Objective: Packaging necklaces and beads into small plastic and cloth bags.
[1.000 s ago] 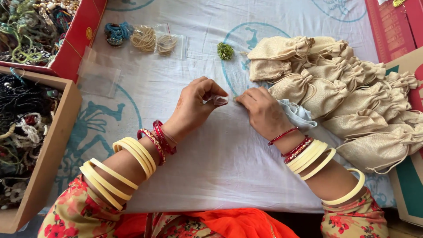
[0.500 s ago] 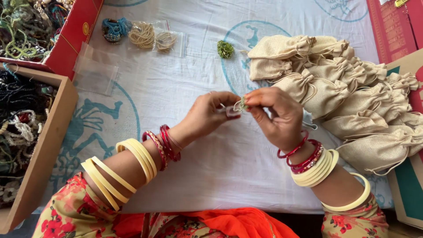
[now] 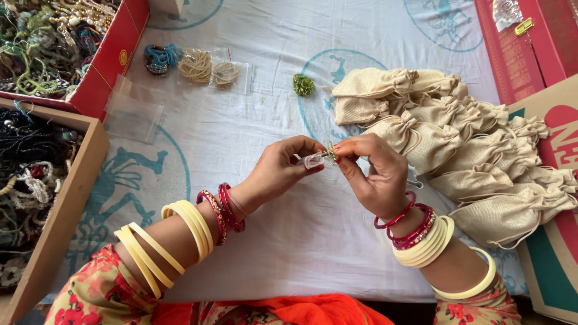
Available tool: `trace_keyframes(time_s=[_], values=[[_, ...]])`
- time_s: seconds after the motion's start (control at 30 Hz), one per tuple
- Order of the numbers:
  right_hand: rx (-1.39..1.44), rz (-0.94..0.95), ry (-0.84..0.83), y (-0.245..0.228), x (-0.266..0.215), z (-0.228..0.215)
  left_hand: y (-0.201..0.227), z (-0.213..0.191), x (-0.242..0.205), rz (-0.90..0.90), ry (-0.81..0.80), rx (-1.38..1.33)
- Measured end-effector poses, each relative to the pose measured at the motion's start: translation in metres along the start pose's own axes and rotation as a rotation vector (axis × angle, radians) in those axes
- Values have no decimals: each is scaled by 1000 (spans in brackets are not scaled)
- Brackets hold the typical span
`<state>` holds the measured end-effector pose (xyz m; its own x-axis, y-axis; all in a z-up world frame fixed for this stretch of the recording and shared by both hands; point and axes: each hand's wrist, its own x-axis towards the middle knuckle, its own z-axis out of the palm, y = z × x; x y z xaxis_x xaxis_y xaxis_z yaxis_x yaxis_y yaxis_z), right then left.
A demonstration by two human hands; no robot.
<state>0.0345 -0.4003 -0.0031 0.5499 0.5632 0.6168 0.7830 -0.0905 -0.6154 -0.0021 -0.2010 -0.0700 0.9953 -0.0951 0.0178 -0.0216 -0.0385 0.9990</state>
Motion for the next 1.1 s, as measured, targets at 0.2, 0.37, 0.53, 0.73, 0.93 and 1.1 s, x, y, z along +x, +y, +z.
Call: trace_keyframes(time_s=[0.2,0.37,0.53,0.73,0.93,1.1], values=[[1,41,-16,-4,0,6,4,3,-1,9,32,90],[-7,32,-50,-1,-4,13,6,3,-2,40,-22,152],[-90,-17,-40,4,-7,14,-3,0,0,-20,-68,-62],[-401,-81,-104,1,1,5,5,2,-5,142,-81,108],[-229,-123,-349,-5,11,1,-18,2,-1,38,-120,-86],[-335,-181,-395,-1,9,2,4,-1,-4,75,-186,-255]])
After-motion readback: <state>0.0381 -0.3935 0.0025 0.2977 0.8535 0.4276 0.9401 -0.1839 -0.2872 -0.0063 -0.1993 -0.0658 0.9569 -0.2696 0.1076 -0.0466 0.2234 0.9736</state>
